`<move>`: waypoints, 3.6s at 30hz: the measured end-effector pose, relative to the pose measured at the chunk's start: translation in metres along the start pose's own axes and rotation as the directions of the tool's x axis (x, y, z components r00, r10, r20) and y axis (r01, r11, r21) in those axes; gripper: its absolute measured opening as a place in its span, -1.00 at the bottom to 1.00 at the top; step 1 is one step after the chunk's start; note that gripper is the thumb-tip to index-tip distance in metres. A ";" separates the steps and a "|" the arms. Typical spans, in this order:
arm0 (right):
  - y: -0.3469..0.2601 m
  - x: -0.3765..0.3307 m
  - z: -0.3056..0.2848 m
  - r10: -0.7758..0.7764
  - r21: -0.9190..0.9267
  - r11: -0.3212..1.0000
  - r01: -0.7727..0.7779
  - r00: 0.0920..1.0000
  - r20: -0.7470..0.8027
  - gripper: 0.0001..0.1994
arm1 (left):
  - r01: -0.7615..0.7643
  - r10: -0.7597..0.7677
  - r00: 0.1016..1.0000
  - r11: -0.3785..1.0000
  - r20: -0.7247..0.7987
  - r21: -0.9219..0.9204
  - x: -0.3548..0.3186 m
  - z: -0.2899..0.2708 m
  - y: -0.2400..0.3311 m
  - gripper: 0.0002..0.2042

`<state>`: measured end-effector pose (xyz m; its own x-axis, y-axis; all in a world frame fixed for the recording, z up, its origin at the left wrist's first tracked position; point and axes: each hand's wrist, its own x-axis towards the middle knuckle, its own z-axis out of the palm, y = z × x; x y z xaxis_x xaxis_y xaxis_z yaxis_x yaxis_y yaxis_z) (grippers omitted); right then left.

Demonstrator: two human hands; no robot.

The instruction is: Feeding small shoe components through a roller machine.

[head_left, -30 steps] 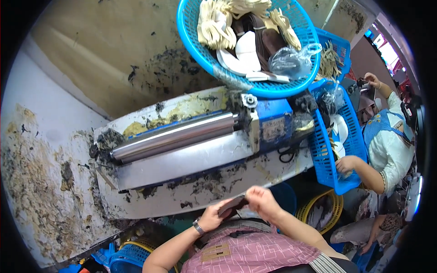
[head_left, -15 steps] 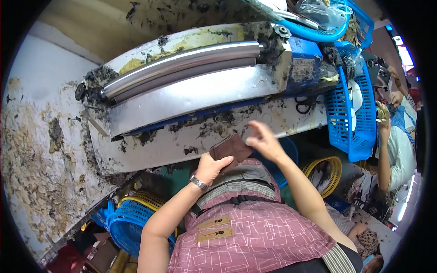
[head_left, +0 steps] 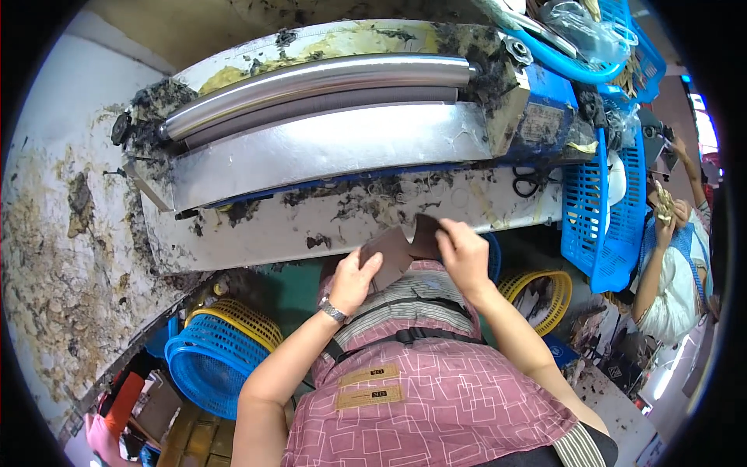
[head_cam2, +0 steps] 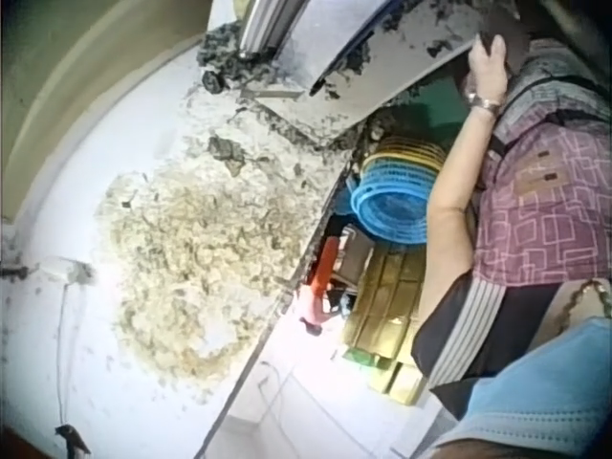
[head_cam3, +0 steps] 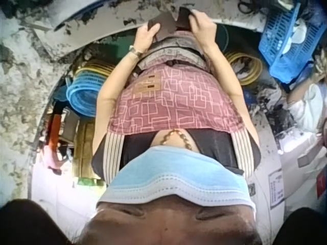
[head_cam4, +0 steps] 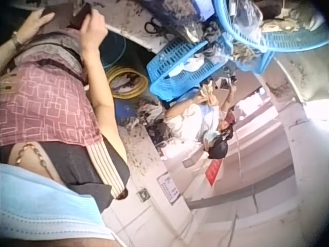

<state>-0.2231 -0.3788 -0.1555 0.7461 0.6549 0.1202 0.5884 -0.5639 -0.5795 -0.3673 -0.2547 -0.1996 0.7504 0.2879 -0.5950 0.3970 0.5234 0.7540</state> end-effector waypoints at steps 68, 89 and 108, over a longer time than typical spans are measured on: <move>-0.052 0.357 0.048 0.121 0.282 0.659 -0.698 0.468 0.875 -0.67 | -0.041 0.122 0.935 0.969 -0.334 0.242 0.070 -0.020 0.167 -0.78; -0.074 0.365 0.041 -0.435 0.139 0.872 0.470 0.609 0.664 -0.63 | -0.080 0.207 0.880 0.952 -0.427 0.296 0.082 -0.019 0.172 -0.82; -0.056 0.359 0.058 -0.171 0.382 0.733 -0.562 0.391 0.904 -0.75 | -0.462 0.253 0.764 0.856 -0.594 -0.230 0.093 -0.002 0.160 -0.75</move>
<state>-0.0061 -0.0827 -0.1265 -0.0909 0.8075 -0.5828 -0.1071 -0.5898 -0.8004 -0.2351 -0.1427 -0.1343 0.3597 0.8284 -0.4293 -0.1287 0.4998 0.8566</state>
